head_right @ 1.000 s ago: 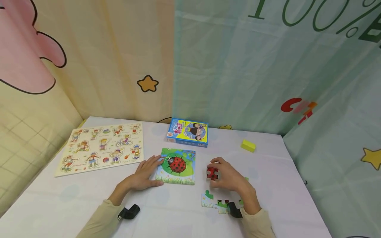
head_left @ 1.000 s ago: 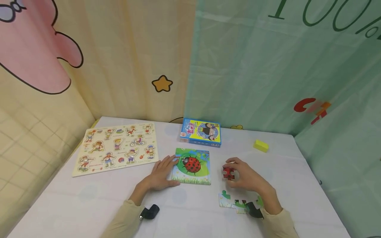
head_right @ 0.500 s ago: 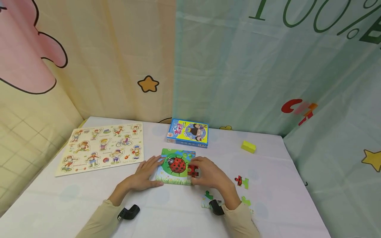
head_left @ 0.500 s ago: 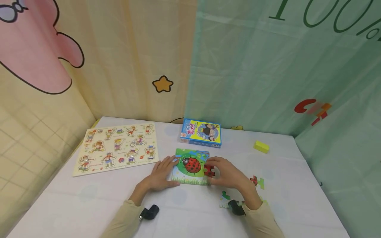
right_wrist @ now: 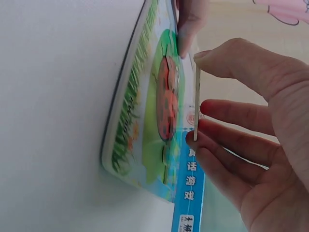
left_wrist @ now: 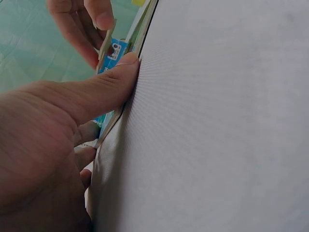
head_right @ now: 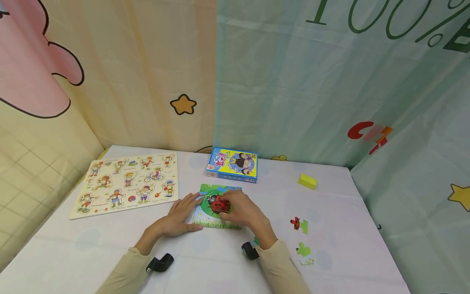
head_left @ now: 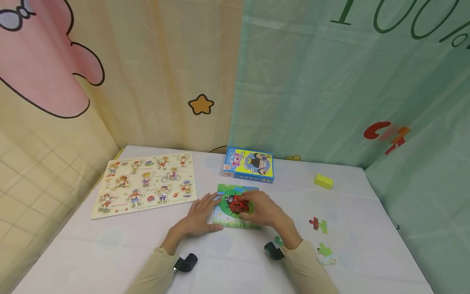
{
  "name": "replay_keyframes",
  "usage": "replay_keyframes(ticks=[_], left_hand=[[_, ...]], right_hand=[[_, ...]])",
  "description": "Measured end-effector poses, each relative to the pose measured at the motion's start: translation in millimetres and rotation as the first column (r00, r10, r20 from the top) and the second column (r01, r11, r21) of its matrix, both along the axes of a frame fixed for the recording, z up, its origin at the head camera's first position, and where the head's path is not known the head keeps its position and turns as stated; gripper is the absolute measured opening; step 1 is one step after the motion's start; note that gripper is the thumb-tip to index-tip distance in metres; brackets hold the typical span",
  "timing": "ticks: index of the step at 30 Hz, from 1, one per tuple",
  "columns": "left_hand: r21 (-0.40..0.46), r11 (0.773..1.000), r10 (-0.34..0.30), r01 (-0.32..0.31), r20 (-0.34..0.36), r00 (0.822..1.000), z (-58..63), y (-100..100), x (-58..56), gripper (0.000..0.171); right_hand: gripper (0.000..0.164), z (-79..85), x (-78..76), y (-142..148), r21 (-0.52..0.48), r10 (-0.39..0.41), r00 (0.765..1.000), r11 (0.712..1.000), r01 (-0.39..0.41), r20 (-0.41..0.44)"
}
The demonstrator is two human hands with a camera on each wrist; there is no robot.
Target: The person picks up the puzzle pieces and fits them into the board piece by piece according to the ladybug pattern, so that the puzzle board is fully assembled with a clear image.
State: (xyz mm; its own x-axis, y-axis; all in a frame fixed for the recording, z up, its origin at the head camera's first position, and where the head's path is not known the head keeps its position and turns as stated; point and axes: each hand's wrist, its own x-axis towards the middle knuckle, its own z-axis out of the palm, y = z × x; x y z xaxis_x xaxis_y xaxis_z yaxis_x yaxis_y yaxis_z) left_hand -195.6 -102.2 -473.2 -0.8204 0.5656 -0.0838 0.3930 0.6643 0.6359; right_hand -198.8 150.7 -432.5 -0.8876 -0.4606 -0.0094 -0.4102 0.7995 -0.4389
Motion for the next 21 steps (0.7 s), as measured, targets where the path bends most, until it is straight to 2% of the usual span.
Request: replay_keyframes(ticks=[5, 13, 21], left_hand=[[0.01, 1.0, -0.006, 0.006, -0.005, 1.0, 0.1, -0.5, -0.1, 0.084], [0.007, 1.0, -0.008, 0.008, -0.005, 1.0, -0.2, -0.6, -0.1, 0.084], [0.005, 1.0, -0.004, 0.004, -0.001, 1.0, 2.3, -0.7, 0.9, 0.083]], right_hand=[[0.044, -3.5, -4.3, -8.3, -0.002, 0.021, 0.999, 1.0, -0.021, -0.025], [0.042, -10.1, -9.3, -14.6, 0.041, -0.008, 1.0, 0.999, 0.008, -0.013], [0.035, -10.9, -13.5, -15.8, 0.048, 0.017, 1.0, 0.999, -0.017, -0.014]])
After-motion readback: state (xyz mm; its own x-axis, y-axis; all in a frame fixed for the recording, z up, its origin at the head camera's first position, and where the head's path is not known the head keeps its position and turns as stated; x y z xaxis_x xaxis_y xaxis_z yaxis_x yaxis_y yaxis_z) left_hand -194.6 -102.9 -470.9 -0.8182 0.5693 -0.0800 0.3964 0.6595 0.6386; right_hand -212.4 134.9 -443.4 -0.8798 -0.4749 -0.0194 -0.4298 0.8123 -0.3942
